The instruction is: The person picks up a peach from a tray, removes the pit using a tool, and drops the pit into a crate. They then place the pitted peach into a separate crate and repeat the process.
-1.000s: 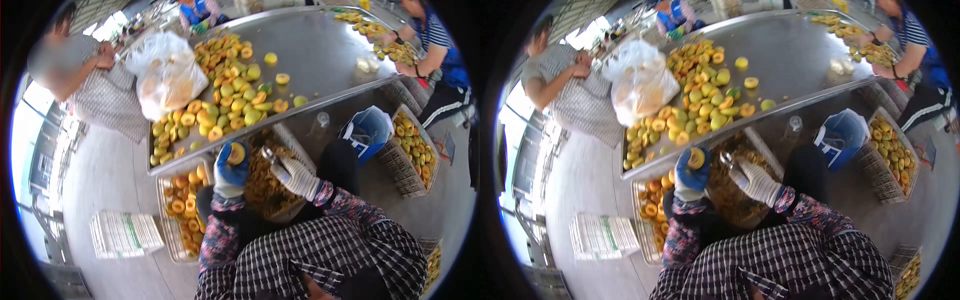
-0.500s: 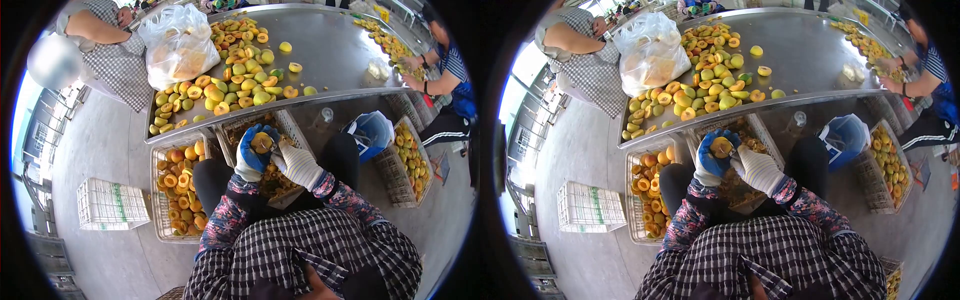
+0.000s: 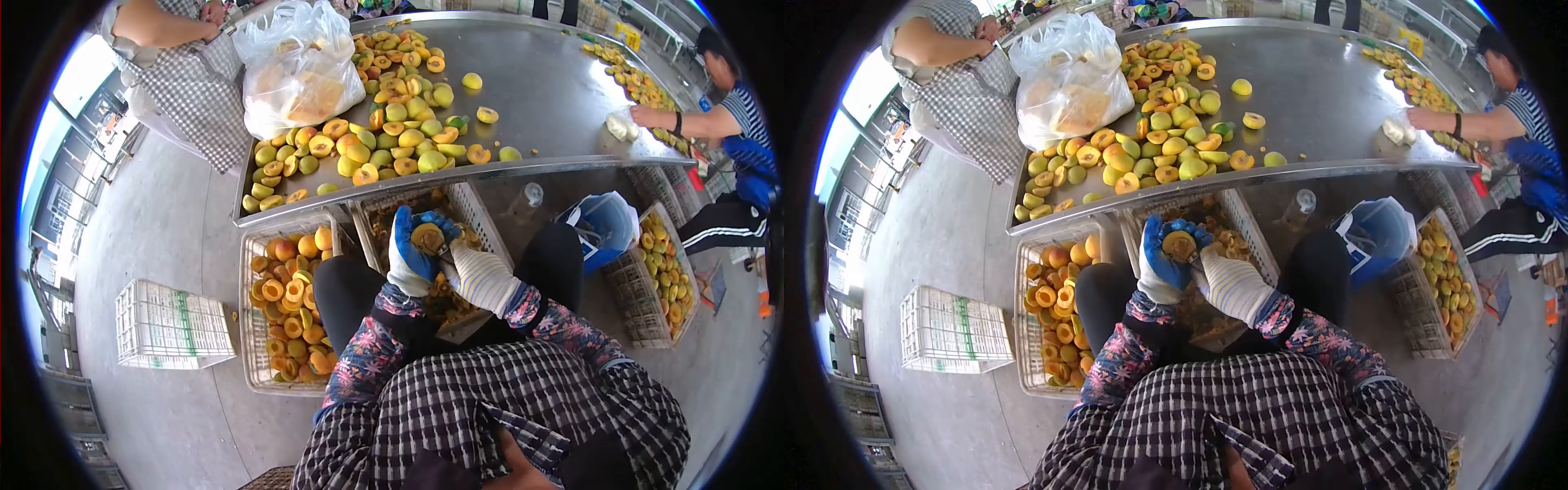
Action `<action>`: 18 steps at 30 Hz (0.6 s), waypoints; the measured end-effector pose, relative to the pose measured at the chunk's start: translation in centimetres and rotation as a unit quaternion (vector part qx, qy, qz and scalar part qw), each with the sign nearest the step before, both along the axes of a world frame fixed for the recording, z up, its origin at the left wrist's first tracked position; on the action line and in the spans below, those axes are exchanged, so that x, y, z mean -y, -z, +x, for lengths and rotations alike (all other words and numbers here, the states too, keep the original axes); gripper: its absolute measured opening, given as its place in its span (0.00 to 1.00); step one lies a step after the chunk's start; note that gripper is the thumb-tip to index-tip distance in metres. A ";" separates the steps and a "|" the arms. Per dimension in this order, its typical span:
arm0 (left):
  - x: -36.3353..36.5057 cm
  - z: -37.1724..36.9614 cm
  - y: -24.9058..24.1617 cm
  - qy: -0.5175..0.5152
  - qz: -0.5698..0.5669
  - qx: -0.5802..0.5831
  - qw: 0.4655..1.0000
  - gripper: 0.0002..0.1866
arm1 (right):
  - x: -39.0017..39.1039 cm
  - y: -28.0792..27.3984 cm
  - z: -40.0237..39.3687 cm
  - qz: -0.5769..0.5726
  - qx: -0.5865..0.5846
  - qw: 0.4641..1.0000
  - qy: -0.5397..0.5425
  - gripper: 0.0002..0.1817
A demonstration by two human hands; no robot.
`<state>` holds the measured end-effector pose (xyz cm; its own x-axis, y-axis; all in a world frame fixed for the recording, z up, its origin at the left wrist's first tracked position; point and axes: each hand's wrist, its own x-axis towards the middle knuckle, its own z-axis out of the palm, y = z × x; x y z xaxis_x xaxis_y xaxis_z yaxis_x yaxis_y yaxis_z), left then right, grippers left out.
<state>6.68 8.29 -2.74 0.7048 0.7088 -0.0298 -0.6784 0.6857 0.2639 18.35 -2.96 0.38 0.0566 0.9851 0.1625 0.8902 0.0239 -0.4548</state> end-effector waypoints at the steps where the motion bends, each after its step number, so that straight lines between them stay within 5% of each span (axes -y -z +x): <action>1: 0.0 0.0 -0.1 0.007 -0.022 0.017 1.000 0.20 | 0.0 0.2 -0.1 0.002 -0.007 1.000 -0.008 0.19; 4: 0.7 0.0 -0.9 -0.056 0.031 -0.146 0.987 0.24 | 0.1 -0.6 -0.4 -0.022 -0.016 1.000 -0.012 0.17; 11: 0.4 -0.3 -0.8 -0.054 0.002 -0.136 0.989 0.27 | -0.8 2.0 0.6 0.035 -0.123 0.987 -0.097 0.20; 18: 1.2 0.0 -2.6 -0.140 0.052 -0.208 0.967 0.28 | -0.3 -3.9 -0.8 -0.252 -0.491 0.834 -0.005 0.23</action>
